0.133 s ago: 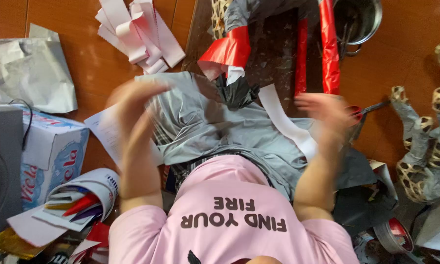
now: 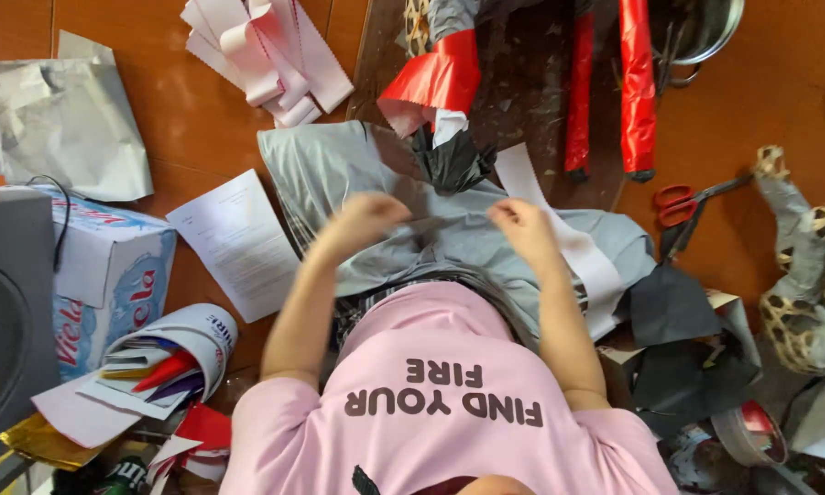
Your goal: The person is applying red and white paper strips to the legs of a giraffe sculpture using glue and scissors.
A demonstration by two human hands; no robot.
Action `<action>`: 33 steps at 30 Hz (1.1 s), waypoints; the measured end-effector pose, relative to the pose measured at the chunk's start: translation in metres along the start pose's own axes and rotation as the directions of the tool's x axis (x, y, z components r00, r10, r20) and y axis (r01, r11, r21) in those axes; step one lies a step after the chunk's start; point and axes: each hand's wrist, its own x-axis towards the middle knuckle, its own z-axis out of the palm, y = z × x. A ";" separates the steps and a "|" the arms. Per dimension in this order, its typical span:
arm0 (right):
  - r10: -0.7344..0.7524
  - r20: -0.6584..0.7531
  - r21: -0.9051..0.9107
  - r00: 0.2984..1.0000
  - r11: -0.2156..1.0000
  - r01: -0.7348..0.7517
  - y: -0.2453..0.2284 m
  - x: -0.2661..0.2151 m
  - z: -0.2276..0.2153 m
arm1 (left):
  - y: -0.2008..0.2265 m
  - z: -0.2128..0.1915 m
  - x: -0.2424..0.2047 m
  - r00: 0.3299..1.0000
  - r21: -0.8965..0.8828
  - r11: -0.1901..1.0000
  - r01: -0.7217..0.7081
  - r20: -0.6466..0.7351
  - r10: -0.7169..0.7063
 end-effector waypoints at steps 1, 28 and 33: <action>0.090 0.035 0.029 0.995 0.995 -0.091 0.014 0.004 0.018 | -0.018 0.024 0.012 0.977 0.087 0.996 0.019 0.210 -0.037; -0.015 -0.014 0.301 1.000 0.953 0.019 -0.040 0.094 0.062 | -0.072 0.084 0.164 0.964 -0.840 0.500 0.209 0.262 0.036; -0.035 0.131 0.369 0.991 0.929 -0.016 -0.015 0.120 0.060 | -0.058 0.086 0.159 0.960 -0.880 0.421 0.221 0.271 0.063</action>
